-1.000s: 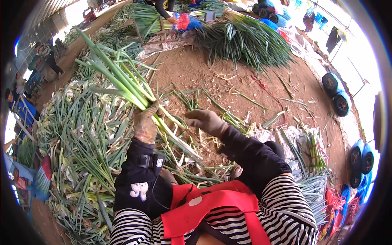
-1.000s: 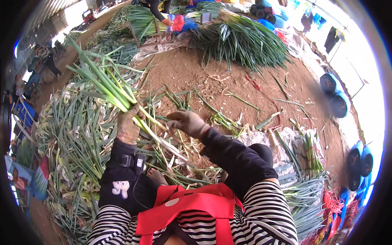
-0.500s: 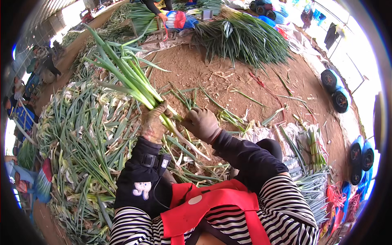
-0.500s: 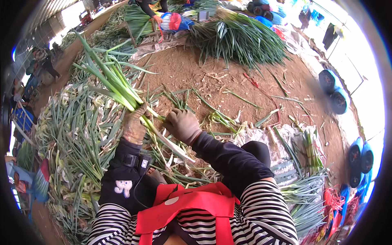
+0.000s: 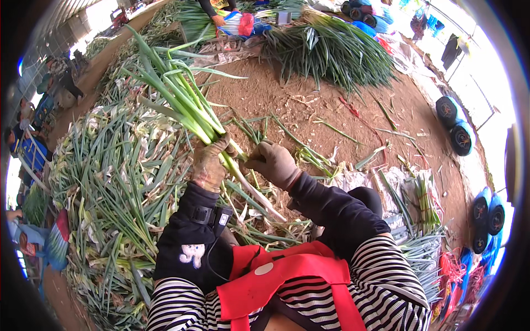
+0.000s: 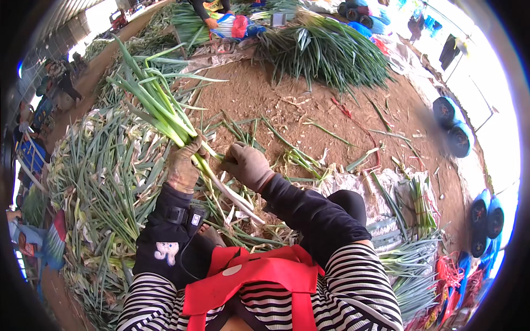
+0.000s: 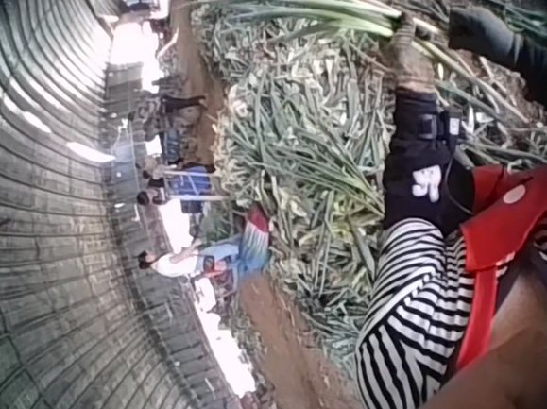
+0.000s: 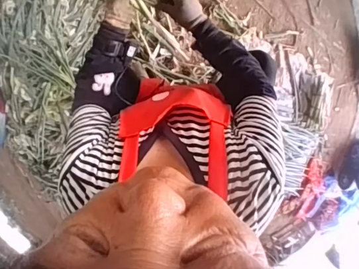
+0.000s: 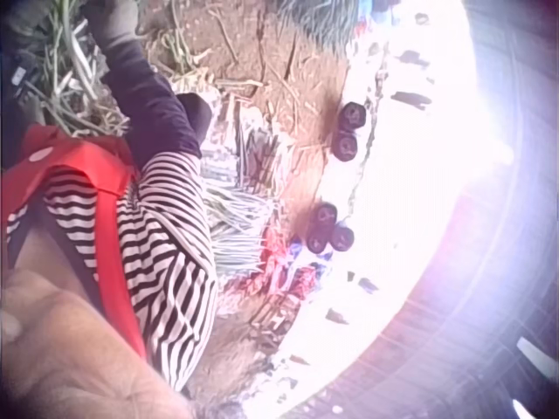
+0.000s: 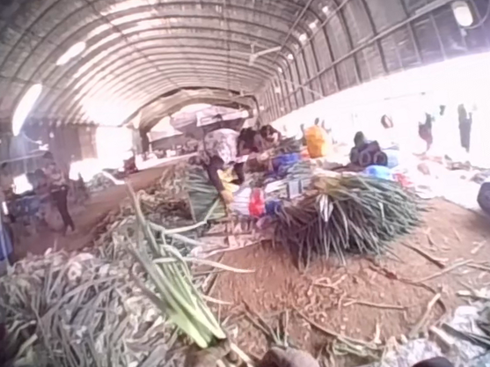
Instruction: Sorting and cleaning green onions in an agricultural processing shed.
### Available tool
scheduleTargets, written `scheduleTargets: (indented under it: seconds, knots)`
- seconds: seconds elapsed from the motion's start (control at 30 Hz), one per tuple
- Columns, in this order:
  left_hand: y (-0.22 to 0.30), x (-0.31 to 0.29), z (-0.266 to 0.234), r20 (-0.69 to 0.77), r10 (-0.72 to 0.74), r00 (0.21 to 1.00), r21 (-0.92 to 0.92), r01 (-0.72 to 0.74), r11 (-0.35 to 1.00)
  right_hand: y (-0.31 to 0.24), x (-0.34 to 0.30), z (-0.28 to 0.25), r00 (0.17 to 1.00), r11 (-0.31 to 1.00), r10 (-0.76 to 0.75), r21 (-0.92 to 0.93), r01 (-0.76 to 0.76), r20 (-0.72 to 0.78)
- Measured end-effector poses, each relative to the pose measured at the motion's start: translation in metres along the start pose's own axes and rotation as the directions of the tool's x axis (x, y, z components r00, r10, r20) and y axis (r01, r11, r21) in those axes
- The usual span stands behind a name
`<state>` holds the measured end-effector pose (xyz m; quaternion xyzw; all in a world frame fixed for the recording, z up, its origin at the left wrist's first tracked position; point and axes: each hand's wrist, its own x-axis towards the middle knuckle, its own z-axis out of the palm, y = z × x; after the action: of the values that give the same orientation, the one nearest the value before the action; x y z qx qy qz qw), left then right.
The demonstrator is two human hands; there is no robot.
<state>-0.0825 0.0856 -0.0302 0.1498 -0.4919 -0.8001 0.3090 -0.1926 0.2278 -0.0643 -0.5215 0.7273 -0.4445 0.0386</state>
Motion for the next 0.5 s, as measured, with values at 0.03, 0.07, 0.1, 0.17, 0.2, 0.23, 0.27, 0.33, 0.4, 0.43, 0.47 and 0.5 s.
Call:
scheduleTargets:
  seconds: [0.03,0.07,0.1,0.17,0.2,0.23,0.27,0.33,0.4,0.43,0.47,0.5]
  knots:
    - [0.001,0.000,0.000,0.002,0.000,1.000,0.003,0.000,1.000,-0.001,0.000,0.000,1.000,1.000,-0.012,-0.019,0.012,-0.015]
    - [0.001,0.000,0.000,-0.010,-0.001,1.000,-0.009,0.001,1.000,-0.002,0.000,-0.001,0.999,0.999,-0.025,-0.037,0.024,-0.029]
    - [0.001,-0.001,0.002,-0.022,-0.002,1.000,-0.022,0.001,1.000,-0.004,0.001,-0.001,0.998,0.998,-0.038,-0.056,0.035,-0.043]
    - [0.001,-0.001,0.004,-0.040,-0.007,0.999,-0.031,0.006,0.999,-0.009,0.001,-0.005,1.000,0.994,-0.020,-0.109,0.019,-0.008]
    - [0.001,-0.001,0.004,-0.049,-0.010,0.999,-0.027,0.009,1.000,-0.010,0.001,-0.005,1.000,0.991,-0.010,-0.136,0.012,0.010]
    - [0.001,-0.001,0.005,-0.057,-0.012,0.998,-0.022,0.010,1.000,-0.010,0.001,-0.005,1.000,0.982,-0.029,-0.184,0.031,0.011]
    - [0.001,-0.001,0.004,-0.050,-0.011,0.999,-0.016,0.010,1.000,-0.009,0.000,-0.003,0.999,0.971,-0.048,-0.232,0.050,0.012]
    - [0.000,-0.001,0.001,-0.041,-0.010,0.999,-0.004,0.010,1.000,-0.010,0.000,-0.001,0.997,0.945,-0.068,-0.318,0.073,0.025]
    - [0.000,-0.001,-0.002,-0.088,-0.022,0.996,-0.019,0.020,1.000,-0.015,0.000,-0.001,0.997,0.916,-0.069,-0.393,0.082,0.046]
    - [0.000,-0.001,-0.001,-0.105,-0.028,0.994,-0.029,0.025,0.999,-0.012,0.000,-0.002,0.990,0.951,-0.141,-0.277,0.135,-0.002]
    - [0.000,0.000,-0.001,-0.144,-0.051,0.988,-0.052,0.044,0.998,-0.005,0.001,-0.003,0.977,0.968,-0.206,-0.160,0.194,-0.059]
    - [-0.001,0.002,-0.001,-0.183,-0.074,0.980,-0.076,0.061,0.995,0.002,0.002,-0.003,0.957,0.965,-0.262,-0.045,0.258,-0.123]
